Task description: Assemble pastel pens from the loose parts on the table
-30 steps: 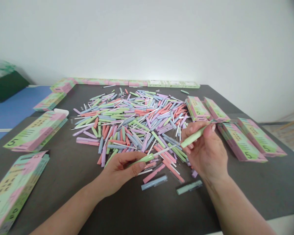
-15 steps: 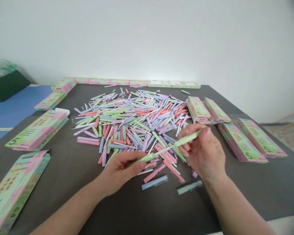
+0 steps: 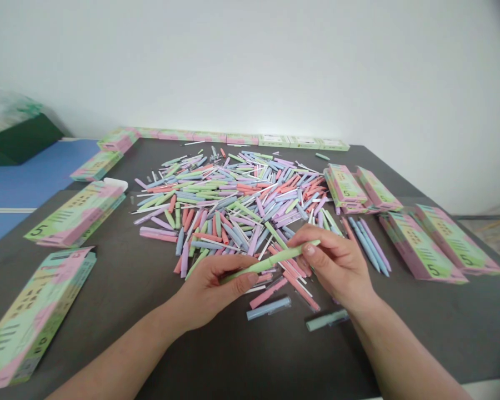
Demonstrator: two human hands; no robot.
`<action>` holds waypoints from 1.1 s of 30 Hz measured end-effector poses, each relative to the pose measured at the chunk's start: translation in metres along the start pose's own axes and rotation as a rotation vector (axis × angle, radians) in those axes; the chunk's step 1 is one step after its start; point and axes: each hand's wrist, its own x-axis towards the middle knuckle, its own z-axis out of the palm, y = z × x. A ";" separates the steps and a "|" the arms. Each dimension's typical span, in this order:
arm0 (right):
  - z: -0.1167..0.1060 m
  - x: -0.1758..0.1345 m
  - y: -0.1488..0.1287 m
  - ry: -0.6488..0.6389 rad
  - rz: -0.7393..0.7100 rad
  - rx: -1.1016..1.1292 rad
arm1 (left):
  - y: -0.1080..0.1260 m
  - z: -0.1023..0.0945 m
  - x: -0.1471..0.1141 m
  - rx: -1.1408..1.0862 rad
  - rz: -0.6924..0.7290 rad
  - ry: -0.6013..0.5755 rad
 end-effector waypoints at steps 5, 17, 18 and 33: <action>0.000 0.003 -0.005 0.010 0.010 -0.017 | -0.001 0.000 -0.001 0.069 0.045 0.024; -0.002 0.003 -0.009 0.022 0.008 -0.101 | 0.002 -0.001 0.000 0.183 0.132 0.031; -0.001 0.003 -0.009 0.019 0.008 -0.103 | 0.002 -0.001 0.000 0.192 0.139 0.031; -0.005 0.004 -0.004 -0.091 0.098 -0.136 | 0.000 -0.003 0.002 0.331 0.267 0.069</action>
